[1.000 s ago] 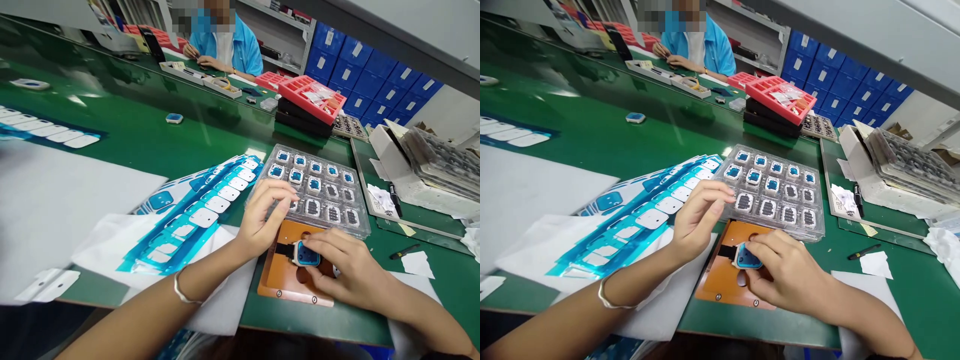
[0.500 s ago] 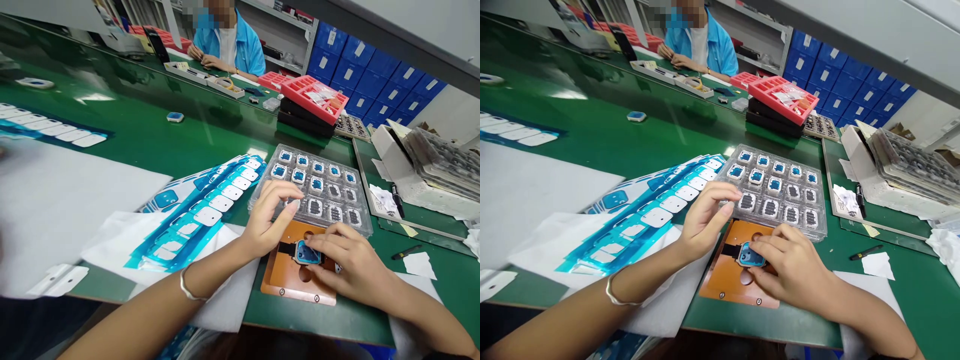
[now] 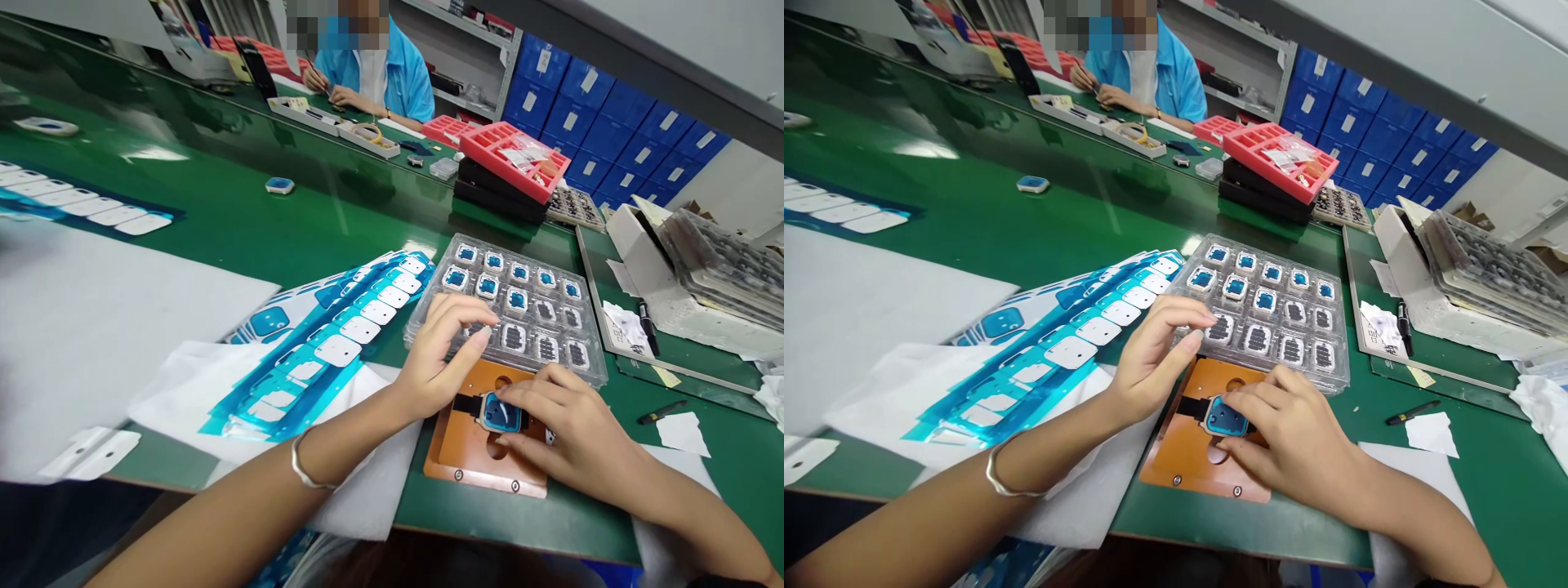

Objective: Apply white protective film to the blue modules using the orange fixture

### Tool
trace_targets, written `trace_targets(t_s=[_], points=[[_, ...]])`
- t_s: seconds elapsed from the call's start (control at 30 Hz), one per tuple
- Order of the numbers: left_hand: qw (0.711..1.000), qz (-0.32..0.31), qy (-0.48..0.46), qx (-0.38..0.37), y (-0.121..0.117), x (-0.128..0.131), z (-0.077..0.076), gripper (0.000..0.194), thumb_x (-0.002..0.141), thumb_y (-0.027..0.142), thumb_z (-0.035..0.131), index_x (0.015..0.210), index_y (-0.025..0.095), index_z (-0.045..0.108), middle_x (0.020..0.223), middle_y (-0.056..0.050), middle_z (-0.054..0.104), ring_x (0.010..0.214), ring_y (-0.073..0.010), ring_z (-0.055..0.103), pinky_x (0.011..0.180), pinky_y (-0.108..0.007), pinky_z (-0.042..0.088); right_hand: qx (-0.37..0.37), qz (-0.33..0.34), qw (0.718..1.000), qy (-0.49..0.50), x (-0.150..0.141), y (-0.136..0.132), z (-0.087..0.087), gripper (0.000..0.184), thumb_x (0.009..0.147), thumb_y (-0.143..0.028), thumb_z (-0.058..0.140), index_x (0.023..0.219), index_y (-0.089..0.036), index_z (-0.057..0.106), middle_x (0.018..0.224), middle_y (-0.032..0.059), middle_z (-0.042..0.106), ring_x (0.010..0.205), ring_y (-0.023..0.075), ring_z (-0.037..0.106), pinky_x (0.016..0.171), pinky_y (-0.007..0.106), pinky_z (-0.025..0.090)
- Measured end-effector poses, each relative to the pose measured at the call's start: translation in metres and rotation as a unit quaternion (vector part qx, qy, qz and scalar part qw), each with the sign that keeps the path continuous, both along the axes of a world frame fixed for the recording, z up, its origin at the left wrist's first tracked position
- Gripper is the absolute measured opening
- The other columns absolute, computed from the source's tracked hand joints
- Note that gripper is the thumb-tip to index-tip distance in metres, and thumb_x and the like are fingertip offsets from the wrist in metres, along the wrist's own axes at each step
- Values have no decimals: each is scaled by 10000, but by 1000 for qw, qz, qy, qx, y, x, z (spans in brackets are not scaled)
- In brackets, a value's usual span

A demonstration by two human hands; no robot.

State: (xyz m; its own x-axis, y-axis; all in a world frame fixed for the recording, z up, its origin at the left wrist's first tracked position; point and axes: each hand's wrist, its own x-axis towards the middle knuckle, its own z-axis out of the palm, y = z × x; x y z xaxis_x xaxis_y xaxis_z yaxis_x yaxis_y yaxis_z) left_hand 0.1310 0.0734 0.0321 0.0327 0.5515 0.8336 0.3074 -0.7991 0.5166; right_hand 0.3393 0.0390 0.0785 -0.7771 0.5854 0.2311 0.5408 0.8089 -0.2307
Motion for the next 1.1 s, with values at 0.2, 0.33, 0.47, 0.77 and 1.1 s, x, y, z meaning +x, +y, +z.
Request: trace_targets(t_s=[0.2,0.33,0.47,0.77,1.1], points=[[1000,2,-1,-5,1,0,-1,135,989,215,461,1044,211,584,999,-56,663,959,-180,603,848,-359,503,-12,3,1000,4,-1,1,1,265,928,-300,649,1144,-149,677,1055,94,739,810,230,538,721,384,496],[1000,2,4,-2,0,0,0,129,987,204,466,1040,210,584,1000,-51,665,969,-174,606,867,-356,501,-10,6,1000,12,-2,1,-1,260,942,-304,626,1144,-147,674,1083,102,736,821,231,539,734,388,498],[1000,3,12,-5,-1,0,1,135,992,206,455,1029,211,585,990,-49,677,963,-178,618,876,-369,500,9,8,1000,6,-2,1,-5,263,951,-309,604,1156,-160,675,1103,122,730,828,234,555,732,388,506],[1000,-5,14,-6,-1,0,1,188,1010,196,405,1010,213,592,977,-40,678,960,-167,614,882,-358,480,22,8,1000,4,-3,1,-7,258,945,-310,610,1128,-146,690,1097,129,728,814,236,551,720,387,510],[1000,-13,11,-7,-2,0,0,260,1024,197,350,993,204,608,981,-46,665,967,-166,598,876,-351,476,2,8,1000,7,-3,2,-9,265,944,-327,622,1130,-149,684,1098,124,730,810,237,552,718,395,515]])
